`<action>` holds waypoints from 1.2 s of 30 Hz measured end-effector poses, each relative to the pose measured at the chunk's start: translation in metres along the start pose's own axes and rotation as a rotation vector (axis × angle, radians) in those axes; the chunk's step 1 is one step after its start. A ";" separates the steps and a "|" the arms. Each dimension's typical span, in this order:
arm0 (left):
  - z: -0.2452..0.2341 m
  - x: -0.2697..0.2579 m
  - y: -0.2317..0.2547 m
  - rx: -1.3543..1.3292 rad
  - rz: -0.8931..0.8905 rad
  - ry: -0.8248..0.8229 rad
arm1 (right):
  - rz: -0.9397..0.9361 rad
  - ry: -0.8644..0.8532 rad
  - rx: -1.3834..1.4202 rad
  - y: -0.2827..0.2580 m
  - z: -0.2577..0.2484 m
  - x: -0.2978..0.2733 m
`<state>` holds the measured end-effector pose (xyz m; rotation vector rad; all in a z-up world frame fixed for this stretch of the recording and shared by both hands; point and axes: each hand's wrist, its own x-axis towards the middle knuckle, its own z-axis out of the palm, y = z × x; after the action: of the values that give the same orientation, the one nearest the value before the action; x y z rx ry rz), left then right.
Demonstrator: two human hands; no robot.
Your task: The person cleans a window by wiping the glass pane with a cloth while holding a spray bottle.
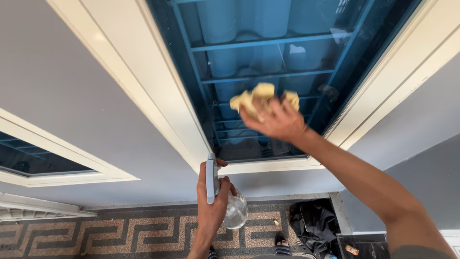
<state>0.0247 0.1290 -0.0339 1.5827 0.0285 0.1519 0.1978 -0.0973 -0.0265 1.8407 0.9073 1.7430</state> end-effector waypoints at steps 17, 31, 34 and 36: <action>0.100 -0.038 -0.020 -0.045 -0.026 0.137 | -0.368 -0.126 0.134 0.047 -0.012 -0.095; 0.107 -0.037 -0.010 -0.079 0.017 0.119 | -0.278 -0.136 0.048 0.086 -0.024 -0.096; 0.104 -0.039 -0.007 -0.059 0.016 0.098 | -0.421 -0.158 0.125 0.074 -0.020 -0.123; 0.102 -0.037 -0.005 -0.033 0.006 0.094 | -0.485 -0.188 0.155 0.077 -0.018 -0.126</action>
<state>0.0000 0.0232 -0.0429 1.5421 0.0936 0.2304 0.1939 -0.2428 -0.0569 1.6596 1.3074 1.2143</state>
